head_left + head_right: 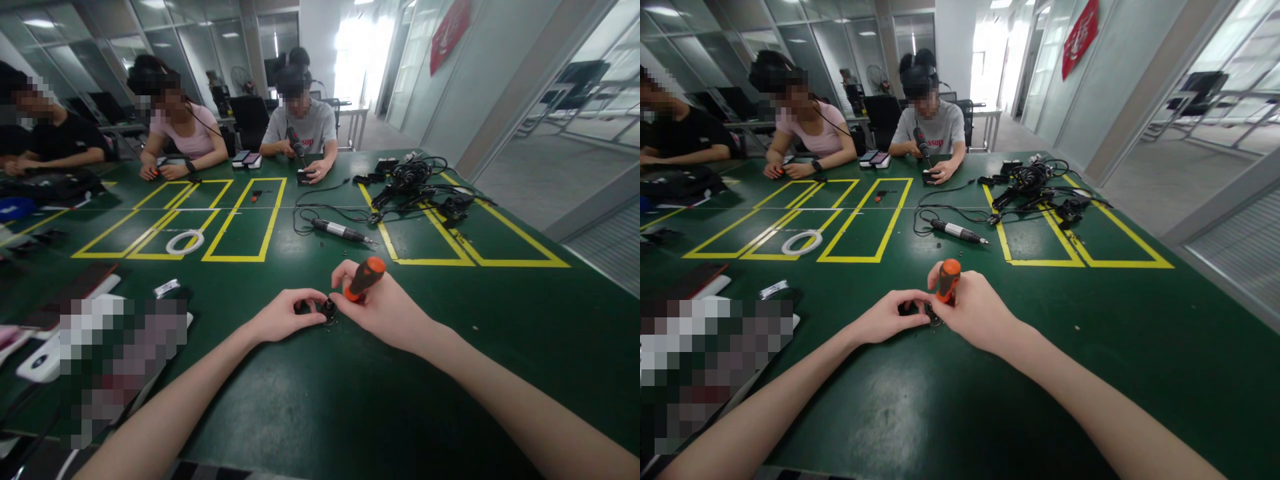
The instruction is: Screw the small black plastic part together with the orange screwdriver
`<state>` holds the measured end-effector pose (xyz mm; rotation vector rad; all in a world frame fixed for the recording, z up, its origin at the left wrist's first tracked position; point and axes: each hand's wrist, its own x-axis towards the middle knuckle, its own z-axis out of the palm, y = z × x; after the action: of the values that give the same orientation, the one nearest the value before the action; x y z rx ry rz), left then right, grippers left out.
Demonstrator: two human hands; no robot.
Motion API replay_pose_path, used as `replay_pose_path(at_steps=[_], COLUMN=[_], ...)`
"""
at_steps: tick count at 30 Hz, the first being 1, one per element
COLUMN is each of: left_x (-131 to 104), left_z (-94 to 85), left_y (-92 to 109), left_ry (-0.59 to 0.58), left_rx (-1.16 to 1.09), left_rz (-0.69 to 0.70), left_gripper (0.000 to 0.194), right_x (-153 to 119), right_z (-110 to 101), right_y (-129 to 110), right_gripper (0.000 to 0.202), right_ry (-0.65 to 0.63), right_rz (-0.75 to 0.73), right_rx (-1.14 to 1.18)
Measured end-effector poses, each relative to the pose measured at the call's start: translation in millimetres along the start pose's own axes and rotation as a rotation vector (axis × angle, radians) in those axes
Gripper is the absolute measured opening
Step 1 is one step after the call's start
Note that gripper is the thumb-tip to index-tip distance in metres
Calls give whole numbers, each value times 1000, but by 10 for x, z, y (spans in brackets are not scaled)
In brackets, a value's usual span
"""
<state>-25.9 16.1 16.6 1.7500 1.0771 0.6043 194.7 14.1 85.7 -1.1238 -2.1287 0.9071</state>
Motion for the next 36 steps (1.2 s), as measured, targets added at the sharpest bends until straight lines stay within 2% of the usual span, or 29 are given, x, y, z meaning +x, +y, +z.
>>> replay_pose_path(at_steps=[13, 18, 23, 29, 36], left_x=[3, -3, -4, 1, 3], left_z=[15, 13, 7, 8, 7], left_y=[-20, -21, -7, -4, -5], left_ry=[-2, 1, -2, 0, -3], left_rx=[-22, -28, -21, -27, -18], left_rz=[5, -14, -4, -11, 0], left_gripper=[41, 42, 38, 40, 38], right_x=[-8, 5, 9, -5, 2], right_z=[29, 25, 47, 42, 26], right_y=[33, 15, 28, 16, 6], right_gripper=[5, 16, 7, 3, 6], right_ry=[36, 22, 61, 8, 24], right_rz=[-46, -53, -65, -12, -50], right_rx=[-17, -30, -41, 23, -10])
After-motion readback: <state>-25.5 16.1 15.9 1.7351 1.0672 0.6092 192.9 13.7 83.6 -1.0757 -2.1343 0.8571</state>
